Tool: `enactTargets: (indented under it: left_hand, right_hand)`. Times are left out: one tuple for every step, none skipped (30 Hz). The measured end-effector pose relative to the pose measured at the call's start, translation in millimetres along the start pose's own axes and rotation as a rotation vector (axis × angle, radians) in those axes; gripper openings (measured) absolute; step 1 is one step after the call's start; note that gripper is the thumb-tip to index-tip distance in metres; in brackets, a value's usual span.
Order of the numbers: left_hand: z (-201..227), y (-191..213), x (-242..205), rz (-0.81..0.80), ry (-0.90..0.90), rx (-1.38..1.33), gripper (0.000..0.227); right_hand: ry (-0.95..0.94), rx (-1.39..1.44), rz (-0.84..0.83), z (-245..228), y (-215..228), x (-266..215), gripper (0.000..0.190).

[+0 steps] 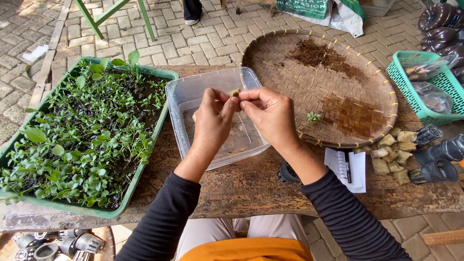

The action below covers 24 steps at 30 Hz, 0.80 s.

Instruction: The person is selecting small seedlings from a tray and wrapping their roots in small pieces of organic material before placing them into planting cups.

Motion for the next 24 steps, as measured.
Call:
enactTargets:
  left_hand:
    - [4, 0, -1, -0.001, -0.001, 0.002, 0.033]
    - [7, 0, -2, -0.011, 0.023, 0.087, 0.031]
    - [10, -1, -2, -0.022, 0.047, 0.172, 0.029]
    - [8, -1, -2, -0.025, 0.045, 0.173, 0.029]
    - [7, -2, -3, -0.014, 0.008, 0.156, 0.029]
    - [5, -1, -4, 0.0, -0.026, 0.139, 0.03]
    - [1, -1, -4, 0.0, -0.026, 0.14, 0.03]
    - [-1, -1, -3, 0.016, -0.064, 0.142, 0.025]
    - [-4, -1, -3, 0.032, -0.103, 0.144, 0.02]
    - [-3, 0, -3, 0.031, -0.102, 0.144, 0.02]
    - [-2, 0, -4, 0.029, -0.12, 0.156, 0.018]
    - [-1, 1, -4, 0.028, -0.137, 0.168, 0.017]
    - [2, 2, -5, 0.028, -0.136, 0.168, 0.017]
    - [5, 2, -5, 0.019, -0.107, 0.133, 0.016]
    - [7, 3, -5, 0.01, -0.079, 0.097, 0.015]
    - [7, 3, -6, 0.01, -0.078, 0.097, 0.015]
    - [7, 3, -6, 0.005, -0.094, 0.073, 0.014]
    - [7, 2, -6, -0.003, -0.108, 0.049, 0.013]
    - [5, 2, -6, -0.006, -0.107, 0.048, 0.013]
    - [4, 1, -5, -0.015, -0.115, 0.034, 0.013]
    - [2, 1, -5, -0.025, -0.123, 0.021, 0.012]
    - [3, 1, -4, -0.023, -0.122, 0.021, 0.012]
    - [3, 1, -4, -0.026, -0.11, 0.022, 0.013]
    - [3, 1, -4, -0.029, -0.097, 0.022, 0.014]
  right_hand:
    - [0.001, 0.002, 0.002, -1, -2, 0, 0.017]
    - [-0.024, 0.045, 0.025, -2, -3, 1, 0.022]
    - [-0.049, 0.089, 0.049, -2, -4, 2, 0.028]
    - [-0.049, 0.089, 0.053, -2, -3, 2, 0.028]
    - [-0.066, 0.125, 0.055, -2, -2, 1, 0.034]
    - [-0.084, 0.161, 0.053, -2, -3, 0, 0.04]
    - [-0.084, 0.162, 0.053, -1, -3, -1, 0.04]
    - [-0.088, 0.169, 0.044, -1, -3, -1, 0.041]
    - [-0.093, 0.177, 0.035, 0, -4, -1, 0.042]
    - [-0.094, 0.177, 0.035, 3, -3, -1, 0.042]
    - [-0.1, 0.193, 0.026, 7, -3, -2, 0.039]
    - [-0.105, 0.209, 0.017, 10, -2, -2, 0.037]
    - [-0.106, 0.21, 0.017, 9, -2, -2, 0.037]
    - [-0.122, 0.229, 0.013, 7, -2, -2, 0.035]
    - [-0.139, 0.248, 0.009, 6, -1, -2, 0.033]
    - [-0.139, 0.248, 0.008, 4, -2, -1, 0.033]
    - [-0.139, 0.24, 0.015, 2, -3, -1, 0.034]
    - [-0.142, 0.232, 0.023, 0, -3, -1, 0.035]
    - [-0.144, 0.231, 0.025, -1, -1, -1, 0.035]
    - [-0.146, 0.23, 0.028, -2, -1, 0, 0.035]
    - [-0.148, 0.228, 0.032, -3, 0, 0, 0.035]
    - [-0.149, 0.229, 0.03, 0, 0, 0, 0.035]
    - [-0.138, 0.222, 0.027, 2, 0, -1, 0.033]
    - [-0.127, 0.215, 0.025, 5, 0, -1, 0.031]
Point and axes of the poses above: each hand's wrist, its own x-axis towards the middle knuckle, its own y-axis out of the back of the hand, z = x × y, the point moved 2 cm from there along x, towards the middle knuckle, and after that the axes turned 5 degrees about -y, right-handed, at the moved point
